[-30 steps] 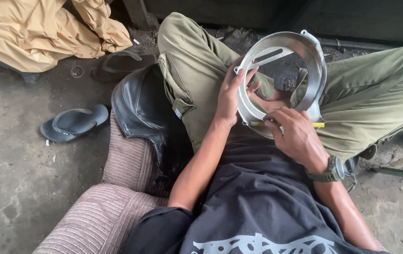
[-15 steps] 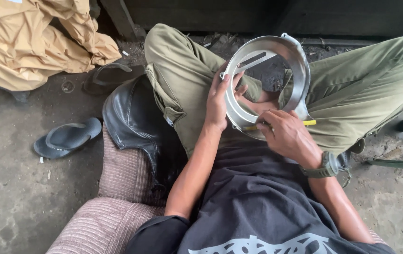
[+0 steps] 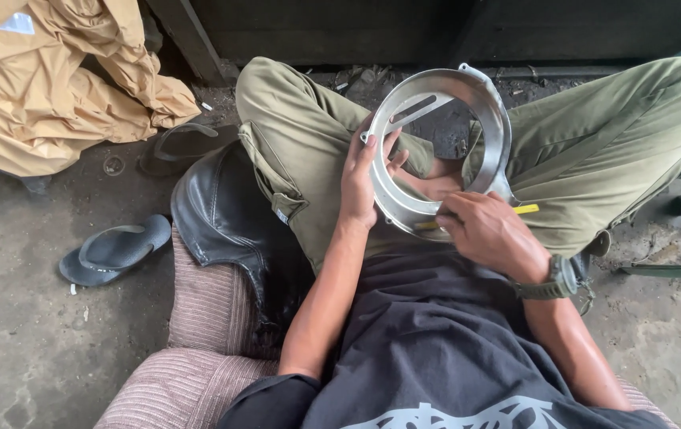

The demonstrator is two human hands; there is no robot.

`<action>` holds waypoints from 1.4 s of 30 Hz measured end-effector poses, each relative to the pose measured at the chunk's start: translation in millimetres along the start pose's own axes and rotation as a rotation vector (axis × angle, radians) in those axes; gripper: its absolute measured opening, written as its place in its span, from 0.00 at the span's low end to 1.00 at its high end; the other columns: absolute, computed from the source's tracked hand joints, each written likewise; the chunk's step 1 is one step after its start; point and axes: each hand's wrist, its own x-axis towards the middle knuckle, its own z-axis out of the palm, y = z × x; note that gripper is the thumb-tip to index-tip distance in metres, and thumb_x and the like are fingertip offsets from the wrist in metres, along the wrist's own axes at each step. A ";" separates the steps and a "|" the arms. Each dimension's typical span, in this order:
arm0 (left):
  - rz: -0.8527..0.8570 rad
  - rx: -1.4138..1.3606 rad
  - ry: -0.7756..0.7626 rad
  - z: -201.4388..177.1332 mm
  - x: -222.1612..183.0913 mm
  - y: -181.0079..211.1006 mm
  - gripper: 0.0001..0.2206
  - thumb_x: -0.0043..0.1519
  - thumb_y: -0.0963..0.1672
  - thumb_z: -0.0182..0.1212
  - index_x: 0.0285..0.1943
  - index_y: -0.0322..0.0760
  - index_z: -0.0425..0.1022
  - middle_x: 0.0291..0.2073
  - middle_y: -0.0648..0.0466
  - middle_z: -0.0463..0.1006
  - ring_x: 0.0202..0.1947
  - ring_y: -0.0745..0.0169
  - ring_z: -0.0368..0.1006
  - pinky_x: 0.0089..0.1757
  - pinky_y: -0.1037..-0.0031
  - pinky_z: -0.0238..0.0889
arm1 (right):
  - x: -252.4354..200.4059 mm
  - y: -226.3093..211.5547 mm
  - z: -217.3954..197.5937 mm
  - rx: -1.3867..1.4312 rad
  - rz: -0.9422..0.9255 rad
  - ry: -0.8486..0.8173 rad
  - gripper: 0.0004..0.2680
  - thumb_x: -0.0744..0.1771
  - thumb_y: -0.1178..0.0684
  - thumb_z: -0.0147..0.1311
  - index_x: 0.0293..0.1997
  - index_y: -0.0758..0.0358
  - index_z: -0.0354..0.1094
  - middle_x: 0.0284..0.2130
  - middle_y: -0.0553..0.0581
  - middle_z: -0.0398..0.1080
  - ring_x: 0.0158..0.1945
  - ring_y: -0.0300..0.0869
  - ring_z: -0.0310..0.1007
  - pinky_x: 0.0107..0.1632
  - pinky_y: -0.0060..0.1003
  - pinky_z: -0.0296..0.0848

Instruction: A person uses a small brush to clean or prepare the inner surface of a circular metal ring, likely a motorcycle headlight bezel.

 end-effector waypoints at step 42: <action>-0.003 0.023 -0.018 -3.9 0.4 -3.2 0.29 0.69 0.50 0.56 0.77 0.42 0.52 0.77 0.39 0.49 0.73 0.39 0.57 0.58 0.59 0.69 | -9.7 21.6 4.2 -0.025 0.038 0.025 0.07 0.67 0.46 0.51 0.36 0.56 0.69 0.31 0.54 0.73 0.46 0.52 0.77 0.49 0.47 0.67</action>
